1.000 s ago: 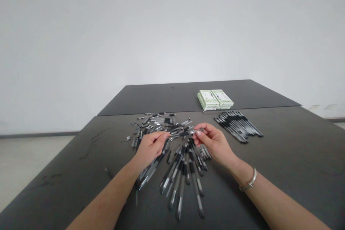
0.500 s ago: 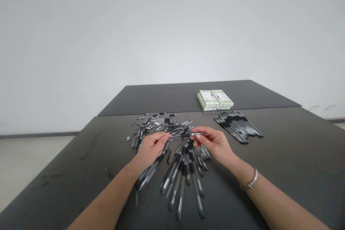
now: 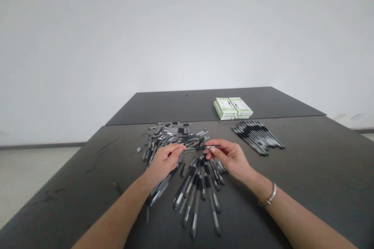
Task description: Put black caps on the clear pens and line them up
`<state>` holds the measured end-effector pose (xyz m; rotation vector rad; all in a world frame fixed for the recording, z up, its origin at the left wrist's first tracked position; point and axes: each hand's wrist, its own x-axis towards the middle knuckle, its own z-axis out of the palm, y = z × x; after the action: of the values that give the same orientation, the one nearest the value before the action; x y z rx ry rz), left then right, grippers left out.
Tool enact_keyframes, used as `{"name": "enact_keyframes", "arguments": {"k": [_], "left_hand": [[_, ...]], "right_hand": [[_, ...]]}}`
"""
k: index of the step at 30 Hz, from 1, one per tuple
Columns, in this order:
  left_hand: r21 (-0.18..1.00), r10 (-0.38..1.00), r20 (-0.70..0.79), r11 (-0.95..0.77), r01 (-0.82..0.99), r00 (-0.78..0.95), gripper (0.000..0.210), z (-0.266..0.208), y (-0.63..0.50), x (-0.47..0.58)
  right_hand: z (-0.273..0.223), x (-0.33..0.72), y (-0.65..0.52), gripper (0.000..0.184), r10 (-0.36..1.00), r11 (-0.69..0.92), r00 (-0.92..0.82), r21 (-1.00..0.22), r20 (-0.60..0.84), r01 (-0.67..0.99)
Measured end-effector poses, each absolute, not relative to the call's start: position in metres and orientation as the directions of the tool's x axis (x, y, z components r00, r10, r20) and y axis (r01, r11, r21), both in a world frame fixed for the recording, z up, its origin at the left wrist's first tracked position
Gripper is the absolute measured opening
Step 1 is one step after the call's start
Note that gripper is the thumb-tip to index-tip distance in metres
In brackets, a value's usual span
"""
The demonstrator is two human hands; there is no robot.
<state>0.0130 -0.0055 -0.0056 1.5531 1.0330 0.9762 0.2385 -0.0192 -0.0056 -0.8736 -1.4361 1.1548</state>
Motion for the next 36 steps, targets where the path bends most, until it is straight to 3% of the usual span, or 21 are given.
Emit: {"name": "enact_keyframes", "arguments": {"k": [24, 36], "left_hand": [[0.982, 0.950, 0.054, -0.106, 0.156, 0.307, 0.046, -0.010, 0.000, 0.009], [0.980, 0.955, 0.062, -0.113, 0.162, 0.290, 0.049, -0.014, 0.004, 0.006]], "right_hand": [[-0.008, 0.245, -0.017, 0.022, 0.953, 0.199, -0.207, -0.971, 0.223, -0.131], [-0.009, 0.246, -0.013, 0.025, 0.965, 0.209, -0.161, -0.978, 0.208, -0.012]]}}
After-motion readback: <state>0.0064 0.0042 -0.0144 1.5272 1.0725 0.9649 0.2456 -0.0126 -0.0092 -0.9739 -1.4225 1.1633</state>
